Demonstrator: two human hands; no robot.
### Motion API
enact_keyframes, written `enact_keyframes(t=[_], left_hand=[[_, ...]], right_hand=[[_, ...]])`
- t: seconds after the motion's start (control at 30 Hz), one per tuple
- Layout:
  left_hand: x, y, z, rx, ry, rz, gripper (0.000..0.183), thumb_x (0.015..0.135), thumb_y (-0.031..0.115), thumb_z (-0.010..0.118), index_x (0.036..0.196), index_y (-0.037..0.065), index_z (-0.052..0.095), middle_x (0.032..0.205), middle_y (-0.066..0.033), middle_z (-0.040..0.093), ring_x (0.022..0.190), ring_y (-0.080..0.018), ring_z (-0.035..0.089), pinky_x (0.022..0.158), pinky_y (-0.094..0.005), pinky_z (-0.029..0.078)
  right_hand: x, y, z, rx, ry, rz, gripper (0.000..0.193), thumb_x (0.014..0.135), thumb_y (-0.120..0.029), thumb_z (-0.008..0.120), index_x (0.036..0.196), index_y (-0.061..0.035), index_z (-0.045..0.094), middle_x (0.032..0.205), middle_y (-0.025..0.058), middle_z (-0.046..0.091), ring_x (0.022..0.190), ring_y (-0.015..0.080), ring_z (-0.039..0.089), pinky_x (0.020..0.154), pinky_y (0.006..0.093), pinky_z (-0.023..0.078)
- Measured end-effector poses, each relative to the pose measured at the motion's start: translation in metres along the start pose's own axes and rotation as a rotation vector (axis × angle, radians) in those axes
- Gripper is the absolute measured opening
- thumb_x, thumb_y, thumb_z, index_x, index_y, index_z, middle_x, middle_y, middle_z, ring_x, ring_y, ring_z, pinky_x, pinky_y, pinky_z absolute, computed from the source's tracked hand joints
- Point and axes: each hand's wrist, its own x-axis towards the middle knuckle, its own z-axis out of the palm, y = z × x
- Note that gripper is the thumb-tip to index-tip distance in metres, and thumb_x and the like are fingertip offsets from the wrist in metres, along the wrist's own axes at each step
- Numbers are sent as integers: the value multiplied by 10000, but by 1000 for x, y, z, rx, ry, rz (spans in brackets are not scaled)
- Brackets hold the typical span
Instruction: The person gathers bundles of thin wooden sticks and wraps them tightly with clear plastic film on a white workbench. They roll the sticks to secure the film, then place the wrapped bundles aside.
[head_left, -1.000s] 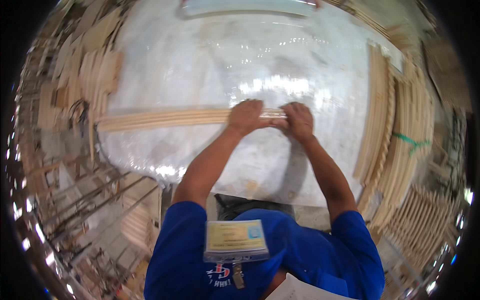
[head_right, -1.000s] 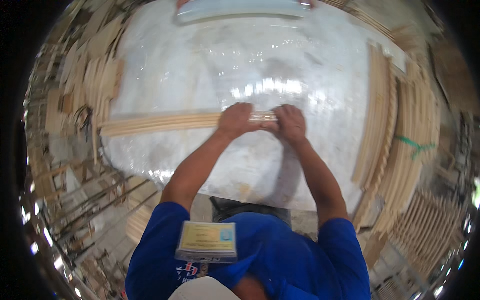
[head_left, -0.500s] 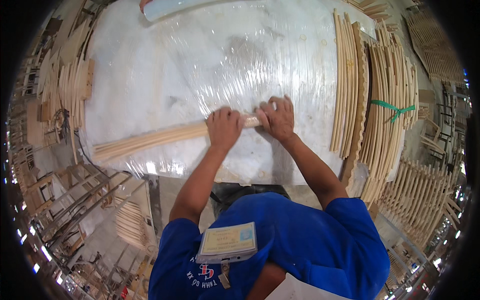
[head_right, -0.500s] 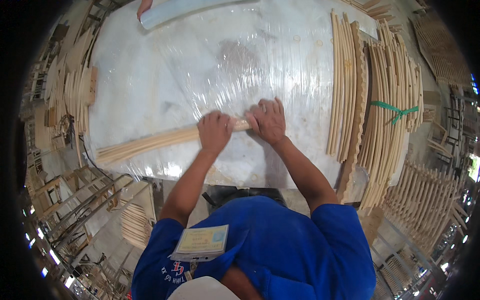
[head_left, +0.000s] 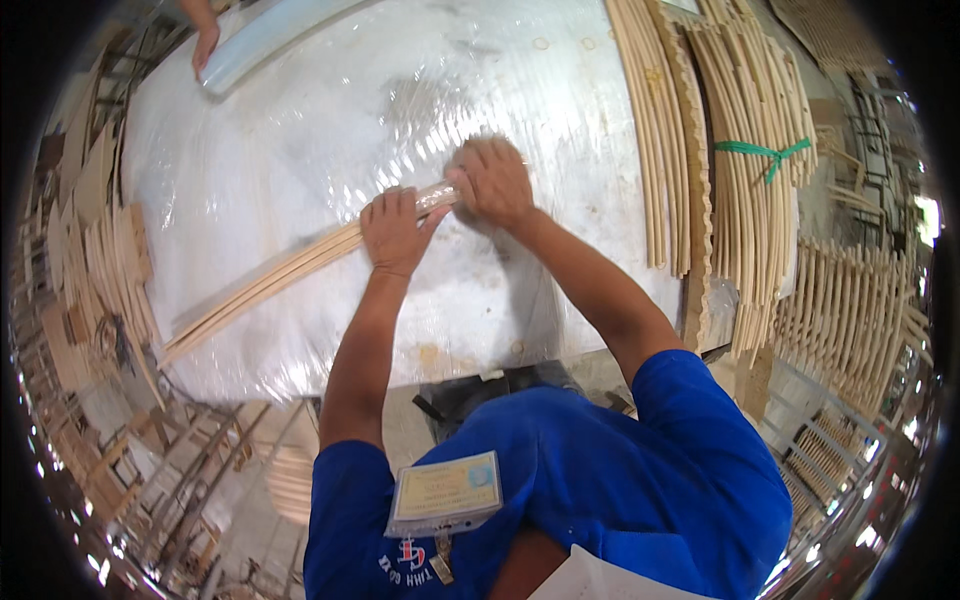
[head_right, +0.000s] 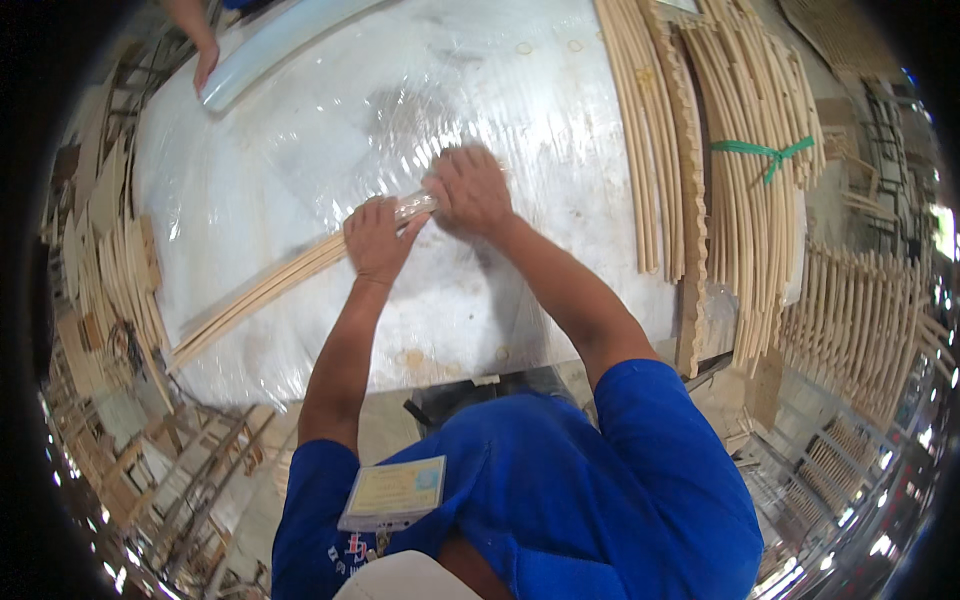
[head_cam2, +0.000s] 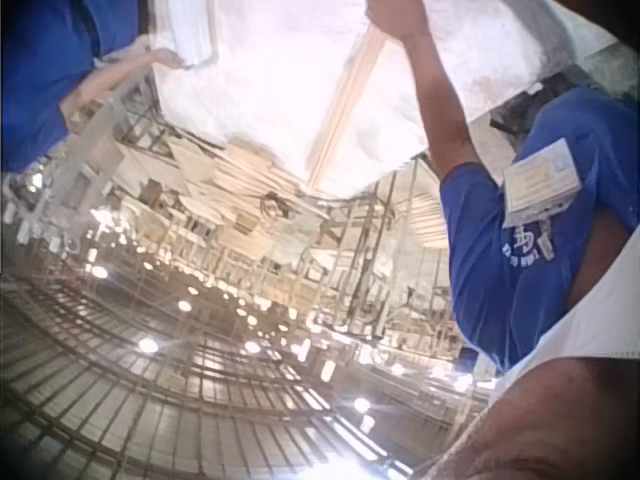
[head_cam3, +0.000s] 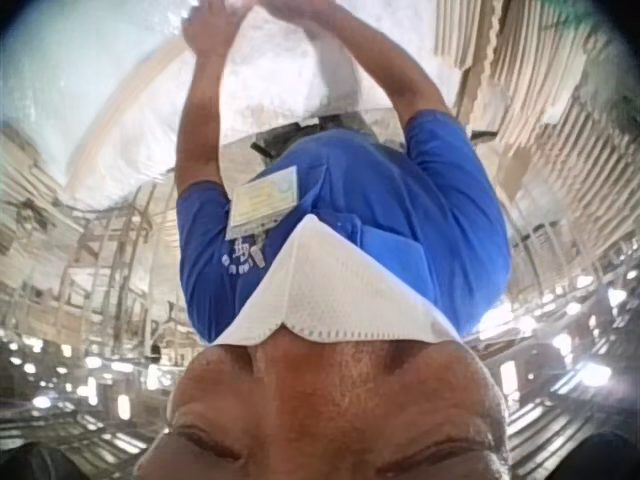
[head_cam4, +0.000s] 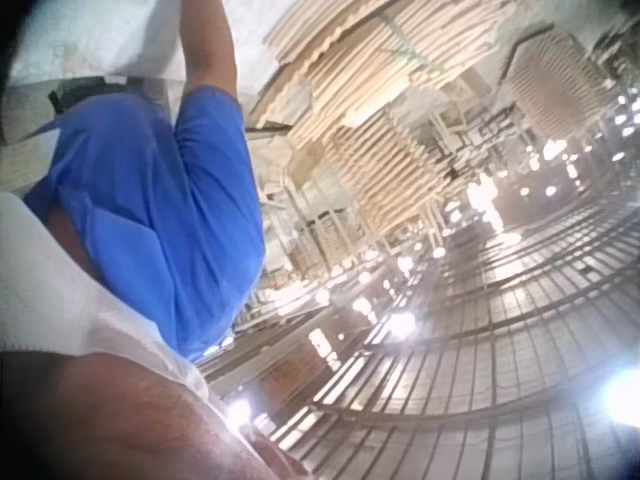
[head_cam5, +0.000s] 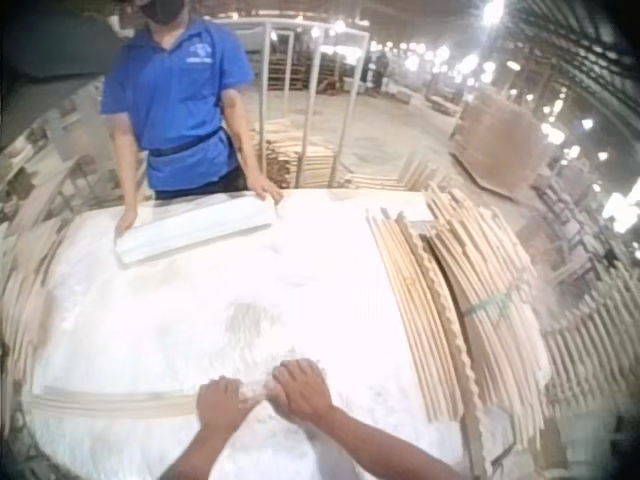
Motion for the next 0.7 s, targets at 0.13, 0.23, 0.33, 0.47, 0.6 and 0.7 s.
enact_keyframes(t=[0.13,0.23,0.33,0.47,0.6,0.7], left_hand=[[16,-13,6,-80,-68,35,564,900,656,748,1050,114,706,1006,-60,699,912,-281,693,781,-456,504],[26,-7,1,-87,-92,27,563,898,672,734,973,115,705,951,-58,688,876,-280,697,770,-456,511],[16,7,-8,-105,-207,-14,547,892,666,739,916,121,705,924,-36,666,877,-271,681,784,-442,508],[-36,19,-16,-225,-122,24,531,922,628,740,1100,128,748,1135,-91,670,1142,-332,627,972,-521,494],[-18,16,-6,-106,-100,-16,513,1040,505,655,1380,123,614,1598,-182,456,1548,-462,350,1254,-715,229],[-8,20,-4,-164,-230,-91,547,1070,521,600,1441,121,568,1705,-197,336,1631,-489,183,1261,-746,178]], right_hand=[[1,-4,2,-20,118,-39,337,987,-415,714,1029,-83,671,1040,128,646,973,329,596,937,479,458],[8,-5,2,-53,144,14,343,993,-427,713,907,-97,668,919,119,650,894,324,607,893,471,458],[-13,-9,4,-53,178,81,328,1006,-389,684,832,-111,675,805,98,653,838,313,627,857,456,463],[-64,-33,1,-123,52,228,264,1011,-313,650,833,-125,700,845,91,680,865,291,640,850,459,452],[-62,-43,0,-91,97,263,220,1010,-299,665,900,-116,720,1059,104,706,945,289,656,972,495,451],[-64,-44,1,-44,269,239,170,1005,-291,702,983,-129,747,1286,111,672,1050,274,654,1089,521,417]])
